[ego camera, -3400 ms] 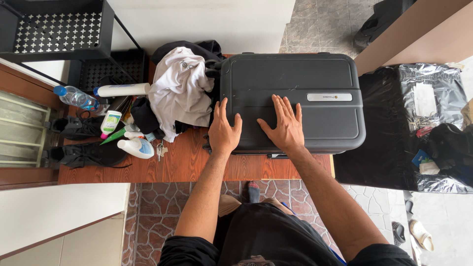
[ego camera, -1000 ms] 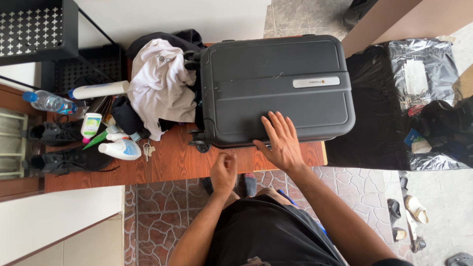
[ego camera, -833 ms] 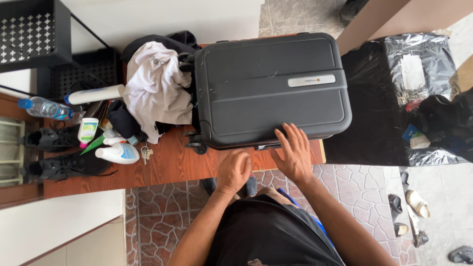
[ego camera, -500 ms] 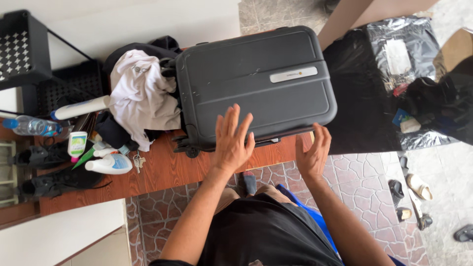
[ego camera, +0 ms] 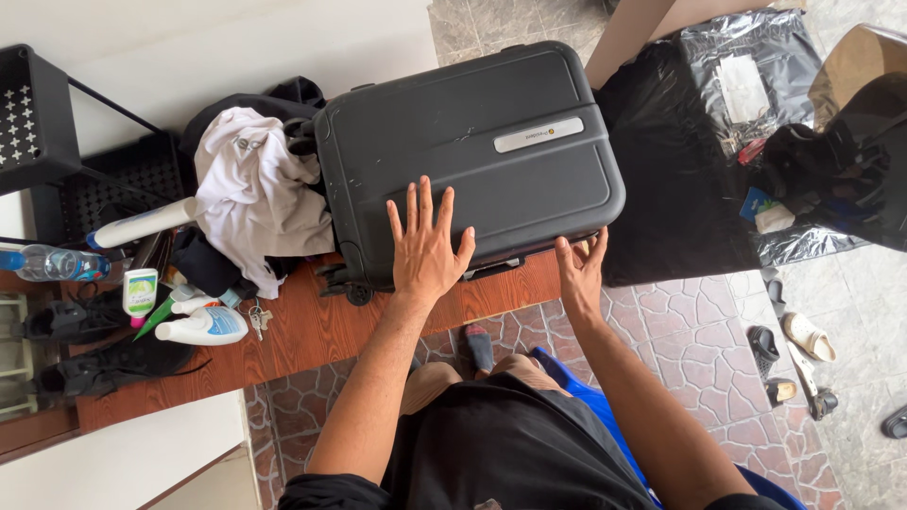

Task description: The person opens a suitcase on a wooden table, unfastens the internal strap, and handles a set of keys and keychain for an extended period. They then open a wallet, look through it, and handle a small black object, placing items on the table beside the open suitcase.

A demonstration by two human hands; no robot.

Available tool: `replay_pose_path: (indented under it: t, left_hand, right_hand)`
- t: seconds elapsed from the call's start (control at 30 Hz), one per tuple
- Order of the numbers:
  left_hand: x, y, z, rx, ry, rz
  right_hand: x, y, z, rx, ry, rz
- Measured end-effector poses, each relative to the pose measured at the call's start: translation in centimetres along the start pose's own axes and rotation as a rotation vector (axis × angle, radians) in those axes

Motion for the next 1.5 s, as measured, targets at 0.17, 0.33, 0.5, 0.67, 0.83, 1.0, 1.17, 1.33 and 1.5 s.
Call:
replay_pose_path:
  t: [0.17, 0.33, 0.5, 0.67, 0.83, 1.0, 1.17, 1.33, 1.5]
  left_hand:
    - [0.3, 0.2, 0.4, -0.007, -0.072, 0.011]
    - [0.3, 0.3, 0.6, 0.011, -0.081, 0.017]
    - [0.2, 0.2, 1.1, 0.004, -0.072, 0.025]
    - [0.3, 0.2, 1.0, 0.010, -0.076, 0.028]
    - [0.1, 0.2, 0.8, -0.004, -0.068, 0.031]
    - [0.0, 0.2, 0.1, -0.036, -0.018, 0.070]
    - [-1.9, -0.3, -1.9, -0.379, 0.120, 0.189]
    - [-5.3, -3.2, -3.5, -0.666, 0.261, 0.029]
    - [-9.1, -5.9, -2.6, -0.732, 0.307, -0.201]
  right_hand:
    - [-0.2, 0.0, 0.4, -0.068, 0.042, -0.042]
    - [0.5, 1.6, 0.4, -0.175, 0.022, -0.046]
    - [1.1, 3.7, 0.4, -0.243, -0.014, -0.028]
    - [1.4, 4.8, 0.6, -0.278, -0.056, -0.028]
    - [1.2, 3.6, 0.6, -0.245, -0.057, -0.011]
    - [-0.1, 0.7, -0.3, -0.320, 0.027, 0.005]
    - [-1.1, -3.7, -0.8, -0.427, 0.127, -0.387]
    - [-0.5, -8.4, 0.3, -0.685, -0.031, -0.719]
    - [0.1, -12.4, 3.9, -0.684, -0.256, -0.843]
Point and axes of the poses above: each hand's wrist, its own x-axis towards the middle knuckle, its own z-axis out of the palm, y = z × x, the point moved 5 cm from there along x, towards the middle knuckle, and after that the axes turned 15 degrees about -z, right-handed, at the moved point
